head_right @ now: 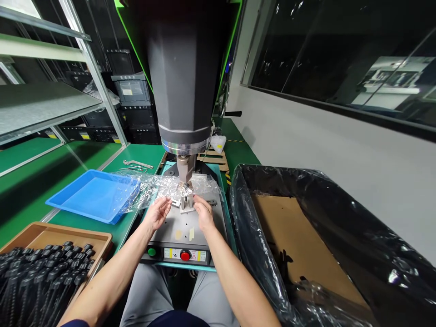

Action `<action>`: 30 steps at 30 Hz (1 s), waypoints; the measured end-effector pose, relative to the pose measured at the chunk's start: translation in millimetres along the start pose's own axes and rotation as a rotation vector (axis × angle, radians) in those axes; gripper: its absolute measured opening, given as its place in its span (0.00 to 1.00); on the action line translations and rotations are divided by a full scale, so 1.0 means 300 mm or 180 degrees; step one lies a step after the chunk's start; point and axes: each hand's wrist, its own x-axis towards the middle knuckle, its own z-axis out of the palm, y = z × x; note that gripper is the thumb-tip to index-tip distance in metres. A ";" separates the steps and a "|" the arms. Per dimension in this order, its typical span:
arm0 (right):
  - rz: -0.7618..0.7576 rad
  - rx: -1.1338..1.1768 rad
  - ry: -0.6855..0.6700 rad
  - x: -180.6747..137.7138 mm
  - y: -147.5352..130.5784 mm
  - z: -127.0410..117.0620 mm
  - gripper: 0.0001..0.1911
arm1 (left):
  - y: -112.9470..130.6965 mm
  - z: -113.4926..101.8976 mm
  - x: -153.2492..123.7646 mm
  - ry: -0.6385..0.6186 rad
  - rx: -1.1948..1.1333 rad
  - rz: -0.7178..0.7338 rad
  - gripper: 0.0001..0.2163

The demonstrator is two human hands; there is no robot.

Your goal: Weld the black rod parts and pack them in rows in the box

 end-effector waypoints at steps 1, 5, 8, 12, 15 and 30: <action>-0.0013 -0.0026 0.0029 -0.012 0.004 -0.011 0.18 | -0.002 -0.007 -0.008 -0.0018 0.0028 -0.0009 0.09; -0.0081 -0.0129 0.0253 -0.062 0.016 -0.068 0.15 | -0.016 -0.047 -0.061 -0.0029 0.0182 -0.0084 0.13; -0.0331 -0.0515 0.0434 -0.103 0.011 -0.140 0.15 | -0.031 -0.106 -0.114 0.0127 0.0450 -0.0063 0.15; -0.1071 -0.1988 0.0624 -0.186 0.001 -0.301 0.17 | -0.047 -0.267 -0.197 0.0532 0.1675 0.0949 0.21; -0.1681 -0.3161 0.0812 -0.269 0.040 -0.446 0.23 | -0.065 -0.423 -0.250 0.0832 0.3103 0.1605 0.24; -0.0705 -0.3534 0.0534 -0.372 0.285 -0.696 0.40 | -0.120 -0.593 -0.259 0.0353 0.4217 0.1303 0.31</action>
